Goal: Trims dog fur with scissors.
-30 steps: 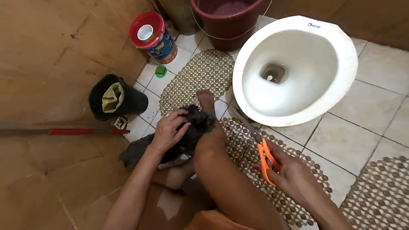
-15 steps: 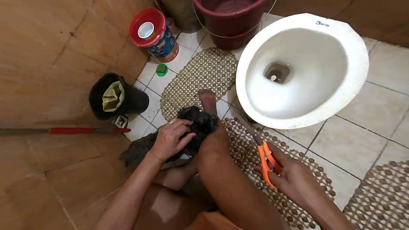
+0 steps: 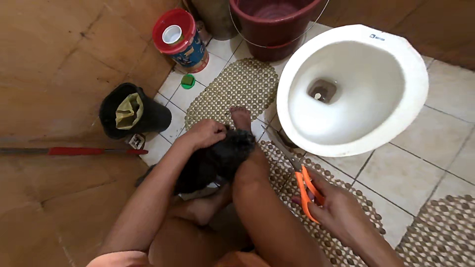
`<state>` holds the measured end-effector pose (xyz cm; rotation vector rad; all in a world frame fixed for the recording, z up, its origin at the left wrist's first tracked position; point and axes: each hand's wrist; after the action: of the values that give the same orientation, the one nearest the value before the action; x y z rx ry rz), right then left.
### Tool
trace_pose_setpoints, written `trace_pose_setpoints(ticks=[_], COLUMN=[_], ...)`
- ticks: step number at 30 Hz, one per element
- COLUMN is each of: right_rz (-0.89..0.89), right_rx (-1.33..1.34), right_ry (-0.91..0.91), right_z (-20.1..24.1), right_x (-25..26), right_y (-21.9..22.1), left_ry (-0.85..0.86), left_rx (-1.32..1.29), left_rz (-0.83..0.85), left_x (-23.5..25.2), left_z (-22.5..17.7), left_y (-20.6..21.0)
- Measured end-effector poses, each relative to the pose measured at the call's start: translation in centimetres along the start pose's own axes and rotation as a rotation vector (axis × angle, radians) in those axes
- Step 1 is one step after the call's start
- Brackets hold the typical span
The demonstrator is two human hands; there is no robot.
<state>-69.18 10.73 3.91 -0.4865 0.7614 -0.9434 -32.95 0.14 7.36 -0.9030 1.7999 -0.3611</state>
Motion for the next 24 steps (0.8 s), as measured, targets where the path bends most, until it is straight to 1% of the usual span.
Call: trace_pose_setpoints(ticks=[3, 5, 7, 10, 13, 15, 17, 18, 20, 22, 24], right_rz=[-0.016, -0.029, -0.029, -0.028, -0.032, -0.026, -0.017, -0.031, -0.045, -0.037, -0.018], right_rx=[-0.013, -0.012, -0.013, -0.015, -0.029, -0.051, -0.077, -0.096, -0.108, -0.094, -0.083], right_ry=[-0.011, -0.022, -0.027, -0.041, -0.066, -0.081, -0.091, -0.107, -0.118, -0.11, -0.103], right_z=[-0.1, -0.2, -0.1, 0.3, 0.6, 0.9, 1.4, 1.5, 1.8, 2.4, 3.1], right_x=[0.4, 0.8, 1.0, 1.3, 1.7, 2.0, 2.4, 2.7, 3.1, 3.5, 3.9], right_y=[-0.2, -0.2, -0.2, -0.4, -0.8, -1.2, -1.7, -1.8, -2.0, -2.3, -2.7], left_ry=[0.052, 0.144, 0.171, 0.137, 0.112, 0.08, 0.045, 0.039, 0.024, 0.047, 0.093], left_rx=[0.051, -0.063, -0.263, -0.462, -0.498, -0.534, -0.595, -0.618, -0.621, -0.61, -0.578], left_rz=[0.006, 0.012, 0.011, 0.043, 0.045, -0.006, -0.11, -0.128, -0.175, -0.201, -0.12], left_x=[0.6, 1.3, 1.6, 1.7, 0.8, 0.3, 0.2, 0.4, 1.5, 3.0, 4.7], left_z=[1.0, 1.9, 2.7, 4.0, 5.6, 6.5, 7.0, 7.3, 6.8, 5.8, 5.1], left_y=[-1.0, -0.7, 0.2, 0.9, 0.6, 0.2, 0.0, -0.1, 0.0, 0.0, -0.3])
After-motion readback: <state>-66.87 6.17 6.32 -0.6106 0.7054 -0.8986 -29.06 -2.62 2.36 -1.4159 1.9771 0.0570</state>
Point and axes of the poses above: each hand's wrist, its own x-axis towards the middle knuckle, its own y-axis out of the palm, z = x × y, and after that the axes turned 4 degrees about -x, right-handed
